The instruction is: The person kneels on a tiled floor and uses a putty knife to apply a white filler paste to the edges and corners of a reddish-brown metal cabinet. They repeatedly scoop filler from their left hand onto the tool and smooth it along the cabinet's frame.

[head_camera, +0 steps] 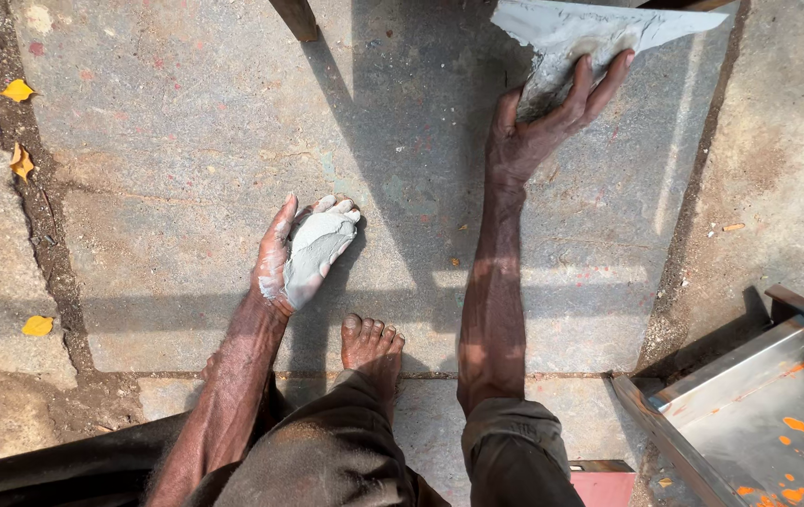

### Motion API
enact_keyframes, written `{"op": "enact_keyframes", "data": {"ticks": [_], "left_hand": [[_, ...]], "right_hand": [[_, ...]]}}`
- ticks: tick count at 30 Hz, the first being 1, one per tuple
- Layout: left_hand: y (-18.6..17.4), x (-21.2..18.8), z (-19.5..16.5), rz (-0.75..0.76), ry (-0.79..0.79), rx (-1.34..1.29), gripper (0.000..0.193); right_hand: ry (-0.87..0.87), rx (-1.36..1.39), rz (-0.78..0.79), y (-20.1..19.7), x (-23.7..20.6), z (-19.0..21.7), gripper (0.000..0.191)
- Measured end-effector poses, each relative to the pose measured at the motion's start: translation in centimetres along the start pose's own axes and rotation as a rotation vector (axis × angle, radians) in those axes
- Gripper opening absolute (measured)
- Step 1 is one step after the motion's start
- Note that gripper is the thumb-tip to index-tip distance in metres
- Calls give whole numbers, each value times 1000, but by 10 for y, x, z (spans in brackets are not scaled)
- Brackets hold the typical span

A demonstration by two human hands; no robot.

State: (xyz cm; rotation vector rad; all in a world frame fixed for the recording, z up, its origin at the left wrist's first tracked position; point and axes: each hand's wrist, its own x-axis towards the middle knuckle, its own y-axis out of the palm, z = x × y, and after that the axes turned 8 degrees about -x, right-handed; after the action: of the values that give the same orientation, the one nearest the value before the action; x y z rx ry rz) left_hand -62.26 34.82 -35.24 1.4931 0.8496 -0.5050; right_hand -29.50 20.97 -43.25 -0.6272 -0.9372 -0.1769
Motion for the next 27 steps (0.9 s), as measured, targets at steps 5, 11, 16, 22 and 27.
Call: {"op": "enact_keyframes", "data": {"ticks": [5, 11, 16, 22, 27], "left_hand": [[-1, 3, 3, 22, -13, -8, 65], [-7, 5, 0, 7, 22, -10, 63], [-7, 6, -2, 3, 25, -38, 62], [-1, 4, 0, 17, 6, -59, 63], [2, 5, 7, -12, 8, -50, 63]], "right_hand": [[11, 28, 100, -5, 9, 6, 68], [-8, 49, 37, 3, 11, 14, 71], [33, 25, 54, 19, 7, 9, 66], [85, -41, 188, 2, -23, 12, 65], [79, -15, 50, -9, -16, 5, 67]]}}
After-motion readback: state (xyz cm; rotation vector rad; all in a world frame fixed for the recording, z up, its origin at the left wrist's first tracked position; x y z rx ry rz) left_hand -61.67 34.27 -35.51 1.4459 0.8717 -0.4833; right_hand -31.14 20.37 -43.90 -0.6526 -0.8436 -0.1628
